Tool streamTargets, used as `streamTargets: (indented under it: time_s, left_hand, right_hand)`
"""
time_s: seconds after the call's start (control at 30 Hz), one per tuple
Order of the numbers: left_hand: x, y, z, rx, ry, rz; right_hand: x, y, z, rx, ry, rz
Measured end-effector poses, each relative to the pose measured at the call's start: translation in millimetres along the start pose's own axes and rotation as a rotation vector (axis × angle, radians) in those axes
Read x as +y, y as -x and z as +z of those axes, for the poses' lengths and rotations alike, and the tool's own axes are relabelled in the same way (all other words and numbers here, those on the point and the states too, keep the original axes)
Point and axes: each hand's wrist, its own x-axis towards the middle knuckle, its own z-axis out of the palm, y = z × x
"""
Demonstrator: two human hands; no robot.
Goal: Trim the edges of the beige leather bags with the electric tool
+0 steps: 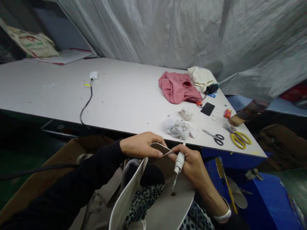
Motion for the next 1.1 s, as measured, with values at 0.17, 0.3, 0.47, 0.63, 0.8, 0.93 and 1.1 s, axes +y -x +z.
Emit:
streamTargets:
  time_s: [0.17,0.3,0.47,0.63,0.8,0.93,1.1]
  left_hand:
    - [-1.2,-7.8,-9.2,-0.118,0.034,-0.022]
    - [-1.8,-22.5,-12.5,-0.232,0.042,-0.020]
    - [-4.2,-35.5,14.6,-0.050,0.007,-0.148]
    - [-19.0,-42.3,34.9,0.136,0.112,-0.167]
    - [-30.1,-44.0,33.2,0.295,0.253,-0.196]
    - [-38.2,-44.6,33.6,0.462,0.336,-0.183]
    - [-48.2,-64.6,47.3,0.520,0.331,-0.172]
  right_hand:
    - [8.8,0.0,0.6,0.007,0.039,-0.048]
    - [10.4,-2.5,-2.4,0.002,0.085,-0.099]
    - [17.6,-7.6,-3.0,0.040,0.064,-0.078]
    - [27.9,-10.9,2.8,0.051,-0.034,-0.038]
    - [45.8,-14.4,0.4,0.091,-0.199,-0.049]
    - [75.9,-19.6,-16.7,0.260,-0.256,-0.007]
    - [109.3,-41.0,-34.5,0.476,-0.106,0.055]
